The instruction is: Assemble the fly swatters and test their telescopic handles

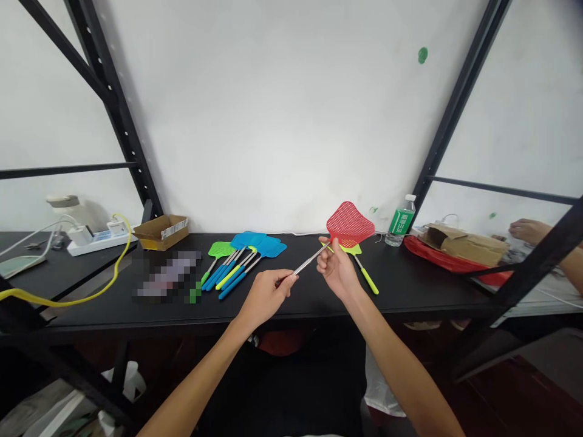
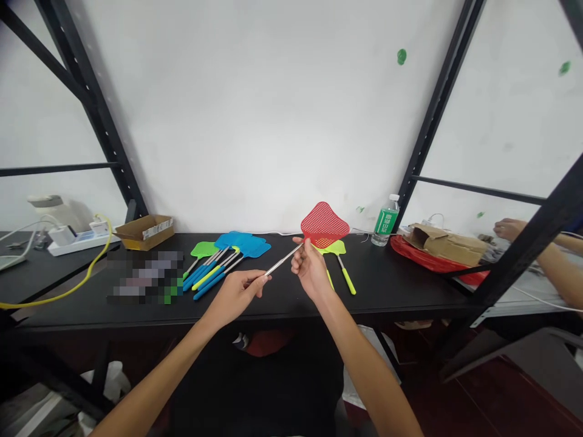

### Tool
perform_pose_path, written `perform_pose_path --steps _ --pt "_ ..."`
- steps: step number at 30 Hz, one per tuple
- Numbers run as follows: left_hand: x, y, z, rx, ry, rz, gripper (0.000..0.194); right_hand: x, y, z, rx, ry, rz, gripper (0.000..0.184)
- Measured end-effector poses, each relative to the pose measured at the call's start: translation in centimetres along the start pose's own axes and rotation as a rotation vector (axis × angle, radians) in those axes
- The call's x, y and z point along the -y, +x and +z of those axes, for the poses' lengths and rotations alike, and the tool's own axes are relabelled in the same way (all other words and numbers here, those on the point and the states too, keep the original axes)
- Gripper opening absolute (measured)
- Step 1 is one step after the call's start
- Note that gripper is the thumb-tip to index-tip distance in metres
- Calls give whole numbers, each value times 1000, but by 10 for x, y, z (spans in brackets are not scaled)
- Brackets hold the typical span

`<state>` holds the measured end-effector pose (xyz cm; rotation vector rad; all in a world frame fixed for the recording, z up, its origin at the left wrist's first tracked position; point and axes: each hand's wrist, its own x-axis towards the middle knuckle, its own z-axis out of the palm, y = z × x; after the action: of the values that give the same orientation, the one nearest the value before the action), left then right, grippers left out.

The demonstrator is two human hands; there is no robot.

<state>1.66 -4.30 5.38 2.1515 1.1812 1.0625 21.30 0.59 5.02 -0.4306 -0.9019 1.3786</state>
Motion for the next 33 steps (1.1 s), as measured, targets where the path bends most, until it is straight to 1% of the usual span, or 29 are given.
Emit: perform_pose_path --steps 2,4,7,9,11,15,17,22,24,28,33 --pt "2 0 -2 4 -38 -28 41 3 -1 2 34 40 45 40" --pt "4 0 -4 13 -55 -47 38 5 -1 3 19 62 51 40" --pt "4 0 -4 40 -56 -69 30 4 0 3 -9 29 -3 38" --pt "2 0 -2 44 -71 -76 27 1 -1 4 6 -30 -48 39" --pt "-1 -1 0 37 -108 -67 31 -3 -3 8 40 -100 -69 39" --pt "-5 -2 2 47 -150 -18 39 -5 -8 13 96 -219 -26 31" --pt "-5 -2 0 44 -116 -4 42 -3 -9 12 87 -256 -28 27" --pt "-2 -1 -5 -1 -27 30 40 3 -7 5 55 -376 -119 28" --pt "-1 -1 -5 -28 -9 34 40 0 -7 6 24 -398 -168 29" --pt "-2 -2 -6 -85 80 65 41 -11 -10 13 -80 -449 -247 33" --pt "-2 -3 -9 -146 243 116 39 -20 -13 19 -107 -493 -304 36"
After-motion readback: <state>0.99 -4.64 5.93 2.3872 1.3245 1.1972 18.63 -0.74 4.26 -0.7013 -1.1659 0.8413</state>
